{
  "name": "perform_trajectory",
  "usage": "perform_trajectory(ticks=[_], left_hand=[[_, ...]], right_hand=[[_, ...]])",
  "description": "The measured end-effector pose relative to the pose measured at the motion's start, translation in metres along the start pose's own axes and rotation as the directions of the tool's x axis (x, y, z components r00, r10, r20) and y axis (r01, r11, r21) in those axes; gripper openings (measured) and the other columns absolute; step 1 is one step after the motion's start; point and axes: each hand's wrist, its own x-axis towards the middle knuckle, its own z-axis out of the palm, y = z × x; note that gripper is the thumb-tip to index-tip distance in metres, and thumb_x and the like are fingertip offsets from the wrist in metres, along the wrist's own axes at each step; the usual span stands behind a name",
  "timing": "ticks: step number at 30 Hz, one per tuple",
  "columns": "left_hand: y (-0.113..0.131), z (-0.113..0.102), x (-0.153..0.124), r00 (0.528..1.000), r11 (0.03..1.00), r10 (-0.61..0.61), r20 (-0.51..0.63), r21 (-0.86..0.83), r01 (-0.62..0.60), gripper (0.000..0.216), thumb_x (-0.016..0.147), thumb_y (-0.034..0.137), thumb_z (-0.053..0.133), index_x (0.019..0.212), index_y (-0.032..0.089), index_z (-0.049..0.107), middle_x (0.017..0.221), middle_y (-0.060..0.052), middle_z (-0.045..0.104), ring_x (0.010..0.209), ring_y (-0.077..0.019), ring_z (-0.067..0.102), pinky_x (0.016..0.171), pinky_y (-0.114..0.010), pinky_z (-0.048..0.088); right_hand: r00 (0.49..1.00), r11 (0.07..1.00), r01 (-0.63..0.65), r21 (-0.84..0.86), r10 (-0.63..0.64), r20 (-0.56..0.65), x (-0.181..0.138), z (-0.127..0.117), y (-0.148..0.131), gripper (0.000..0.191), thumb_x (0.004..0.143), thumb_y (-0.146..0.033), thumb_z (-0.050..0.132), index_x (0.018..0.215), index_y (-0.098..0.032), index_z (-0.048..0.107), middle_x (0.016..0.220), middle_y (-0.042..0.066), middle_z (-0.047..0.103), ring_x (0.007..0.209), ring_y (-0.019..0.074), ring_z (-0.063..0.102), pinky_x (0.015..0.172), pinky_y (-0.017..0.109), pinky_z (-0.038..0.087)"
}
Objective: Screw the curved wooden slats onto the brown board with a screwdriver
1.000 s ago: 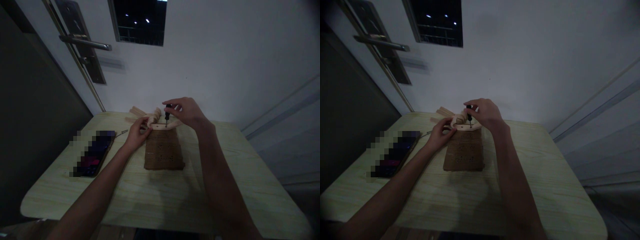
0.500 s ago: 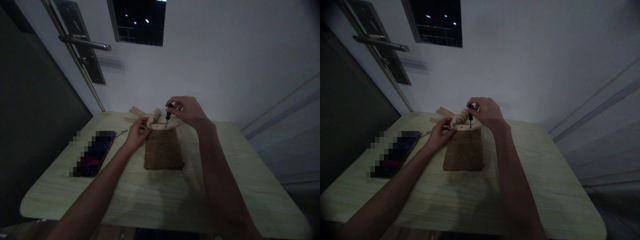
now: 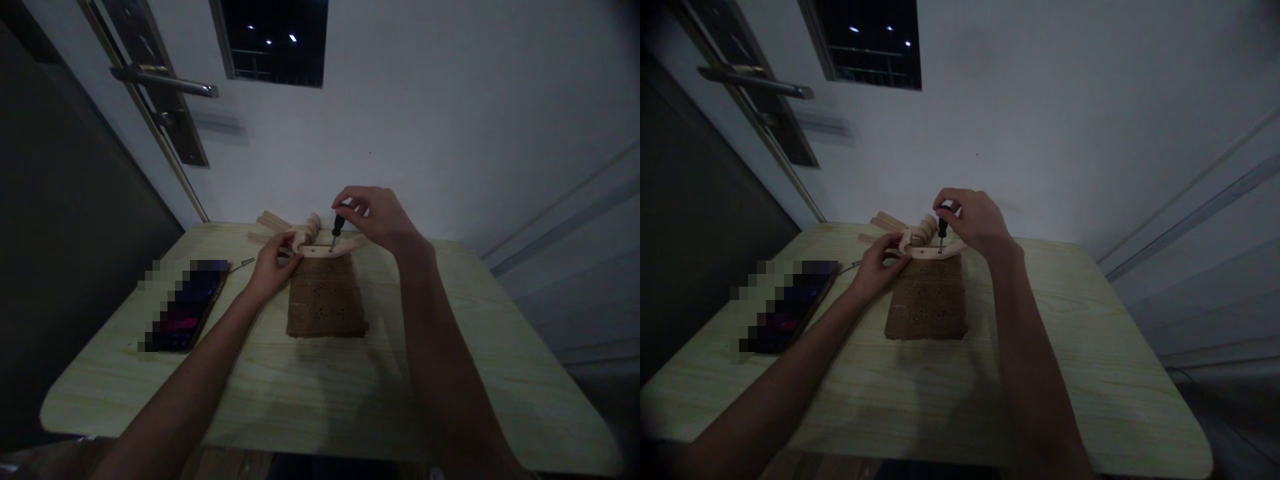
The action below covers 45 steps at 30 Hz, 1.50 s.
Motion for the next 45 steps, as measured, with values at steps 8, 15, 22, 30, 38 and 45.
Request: perform_trajectory(ticks=[8, 15, 22, 30, 38, 45], left_hand=[[0.0, 0.0, -0.001, 1.0, 1.0, 0.004, -0.01, 0.004, -0.004, 0.039, 0.08, 0.031, 0.067, 0.115, 0.017, 0.058, 0.115, -0.012, 0.065, 0.091, -0.0179, 0.064, 0.073, -0.03, 0.057], [-0.002, 0.001, 0.0, 1.0, 1.0, 0.021, -0.01, -0.005, -0.021, 0.038, 0.08, 0.03, 0.066, 0.116, 0.018, 0.058, 0.114, -0.011, 0.066, 0.091, -0.0176, 0.064, 0.073, -0.03, 0.056], [-0.001, 0.001, 0.001, 1.0, 1.0, 0.009, 0.003, -0.001, -0.009, 0.039, 0.081, 0.026, 0.068, 0.118, 0.019, 0.058, 0.116, -0.01, 0.066, 0.091, -0.0168, 0.064, 0.074, -0.029, 0.056], [-0.005, 0.002, 0.002, 1.0, 0.999, 0.031, -0.004, -0.005, -0.031, 0.039, 0.079, 0.025, 0.068, 0.116, 0.019, 0.058, 0.116, -0.009, 0.065, 0.093, -0.0166, 0.062, 0.073, -0.028, 0.056], [-0.008, 0.003, 0.003, 1.0, 1.0, 0.023, -0.016, 0.016, -0.022, 0.04, 0.078, 0.027, 0.068, 0.116, 0.019, 0.058, 0.114, -0.009, 0.065, 0.093, -0.0174, 0.063, 0.072, -0.029, 0.056], [-0.004, 0.001, 0.002, 1.0, 1.0, 0.014, -0.012, -0.006, -0.015, 0.039, 0.078, 0.024, 0.069, 0.116, 0.021, 0.059, 0.116, -0.009, 0.065, 0.093, -0.0172, 0.063, 0.073, -0.029, 0.056]], right_hand=[[1.0, 1.0, 0.002, 0.031, -0.002, 0.009, -0.001, 0.001, 0.008, 0.026, 0.089, -0.029, 0.061, 0.108, -0.018, 0.075, 0.096, 0.009, 0.075, 0.075, 0.0177, 0.065, 0.073, 0.033, 0.05], [1.0, 1.0, 0.014, 0.01, -0.014, -0.003, -0.004, 0.001, 0.006, 0.027, 0.083, -0.019, 0.061, 0.107, -0.019, 0.074, 0.098, 0.006, 0.074, 0.071, 0.0152, 0.063, 0.073, 0.032, 0.05], [1.0, 1.0, 0.017, -0.011, -0.017, 0.024, 0.0, -0.003, -0.001, 0.02, 0.083, -0.025, 0.064, 0.101, -0.021, 0.071, 0.086, 0.003, 0.069, 0.074, 0.0168, 0.061, 0.073, 0.033, 0.049], [0.999, 0.998, -0.045, -0.049, 0.046, 0.008, 0.001, 0.004, 0.003, 0.024, 0.082, -0.031, 0.07, 0.104, -0.022, 0.067, 0.078, 0.004, 0.065, 0.076, 0.0212, 0.06, 0.074, 0.037, 0.049], [0.998, 1.0, 0.018, -0.003, -0.018, 0.054, 0.003, 0.004, 0.003, 0.02, 0.086, -0.03, 0.062, 0.097, -0.02, 0.075, 0.082, 0.004, 0.071, 0.079, 0.0196, 0.063, 0.076, 0.034, 0.048], [0.999, 0.998, 0.027, -0.051, -0.026, 0.02, -0.002, 0.001, 0.011, 0.034, 0.084, -0.022, 0.057, 0.116, -0.019, 0.071, 0.107, 0.008, 0.072, 0.091, 0.0222, 0.064, 0.086, 0.038, 0.049]])
